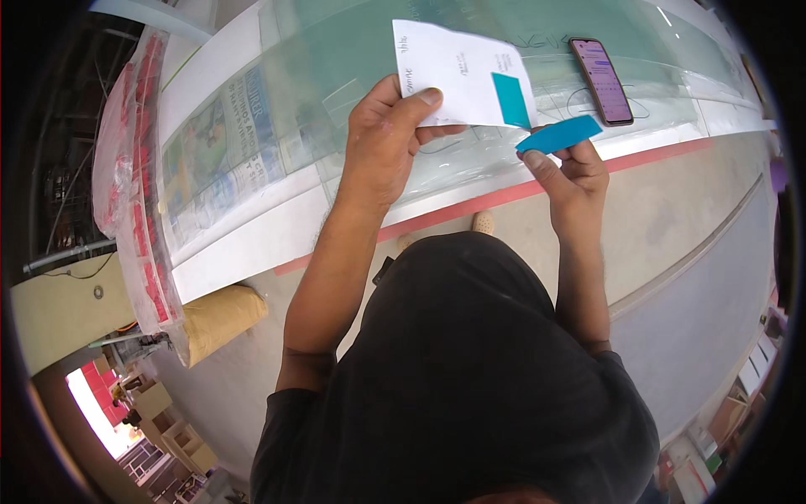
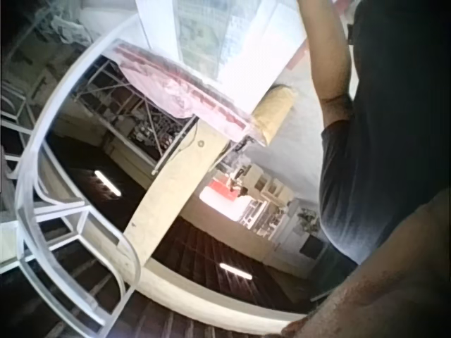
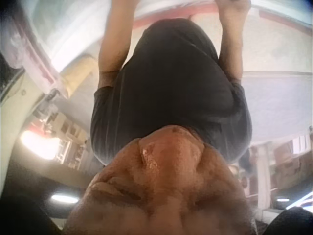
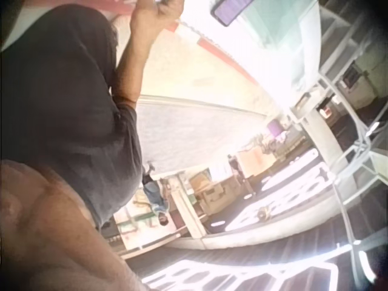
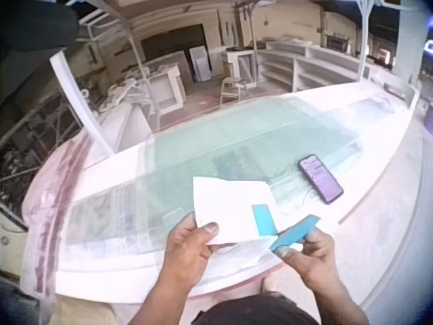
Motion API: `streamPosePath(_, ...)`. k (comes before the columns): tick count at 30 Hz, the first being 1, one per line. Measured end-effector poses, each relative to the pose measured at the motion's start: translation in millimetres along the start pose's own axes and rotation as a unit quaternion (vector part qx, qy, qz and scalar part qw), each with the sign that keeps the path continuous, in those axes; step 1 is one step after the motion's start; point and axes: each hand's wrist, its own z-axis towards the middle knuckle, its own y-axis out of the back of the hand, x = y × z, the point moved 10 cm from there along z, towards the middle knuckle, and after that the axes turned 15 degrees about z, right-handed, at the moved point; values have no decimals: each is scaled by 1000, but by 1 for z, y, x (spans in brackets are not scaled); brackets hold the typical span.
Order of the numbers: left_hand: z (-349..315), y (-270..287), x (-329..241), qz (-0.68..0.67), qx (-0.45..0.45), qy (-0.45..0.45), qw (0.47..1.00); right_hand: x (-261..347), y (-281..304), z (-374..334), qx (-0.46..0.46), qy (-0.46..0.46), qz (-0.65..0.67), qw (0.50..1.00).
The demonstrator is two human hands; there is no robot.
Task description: Preparing and applying a label to a clear plastic piece.
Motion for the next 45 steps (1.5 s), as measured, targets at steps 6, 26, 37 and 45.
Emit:
streamPosePath(6, 15, -4, 43, 154, 20, 66, 986, -18, 26, -2, -55, -70, 80, 993)
streamPosePath(26, -20, -21, -7, 354, 22, -61, 933, -23, -7, 12, -28, -105, 87, 990)
streamPosePath(37, -27, 19, -3, 285, -16, 5, 958, 0, -64, 22, 118, 12, -39, 992)
streamPosePath(45, -43, 32, -4, 248, -38, 0, 968, -4, -85, 20, 103, -7, 39, 994)
